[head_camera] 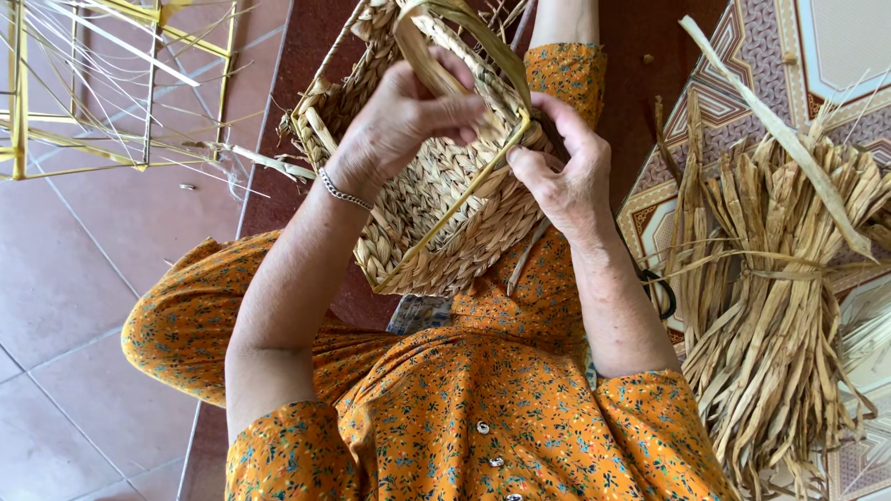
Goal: The person weaves a basket by hand, interlacing dried palm strips into the basket's frame. They repeatedly pull and tuck strips through the existing weave to build up the basket's sides.
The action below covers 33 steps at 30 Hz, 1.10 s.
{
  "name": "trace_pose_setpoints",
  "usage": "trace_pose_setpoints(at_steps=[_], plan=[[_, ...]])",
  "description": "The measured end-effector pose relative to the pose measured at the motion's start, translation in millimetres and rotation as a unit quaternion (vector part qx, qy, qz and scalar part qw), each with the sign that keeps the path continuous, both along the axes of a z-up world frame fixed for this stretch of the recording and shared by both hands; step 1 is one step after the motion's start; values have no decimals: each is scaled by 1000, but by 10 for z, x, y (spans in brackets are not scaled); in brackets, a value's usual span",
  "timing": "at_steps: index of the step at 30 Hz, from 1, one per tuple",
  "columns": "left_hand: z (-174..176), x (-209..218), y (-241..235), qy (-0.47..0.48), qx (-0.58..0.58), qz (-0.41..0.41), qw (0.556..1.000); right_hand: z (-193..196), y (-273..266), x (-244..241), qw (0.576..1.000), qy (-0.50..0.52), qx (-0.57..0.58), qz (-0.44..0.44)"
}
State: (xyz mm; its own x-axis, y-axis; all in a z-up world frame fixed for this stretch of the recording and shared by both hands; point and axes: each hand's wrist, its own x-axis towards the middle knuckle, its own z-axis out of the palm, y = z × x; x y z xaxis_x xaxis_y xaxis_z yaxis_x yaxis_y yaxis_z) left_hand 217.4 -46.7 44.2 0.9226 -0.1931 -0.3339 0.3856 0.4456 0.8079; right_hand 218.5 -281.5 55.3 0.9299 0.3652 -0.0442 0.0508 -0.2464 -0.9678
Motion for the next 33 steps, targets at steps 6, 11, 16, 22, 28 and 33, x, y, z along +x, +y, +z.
trace_pose_setpoints(at_steps=[6,11,16,22,28,33], plan=[[-100,-3,-148,-18,-22,-44,999,-20,-25,30,994,16,100,33],[-139,66,-238,4,36,-43,998,-63,-43,15,988,-1,149,46],[-80,31,-301,-13,71,-20,997,-8,-58,-16,991,-63,101,53],[-3,-82,-291,9,-29,20,999,163,-54,-45,960,-257,-107,22],[39,-117,-332,-48,85,-5,995,299,-42,-71,926,-323,-193,23],[62,-164,-339,-80,105,-29,991,248,-14,8,892,-393,-218,52]])
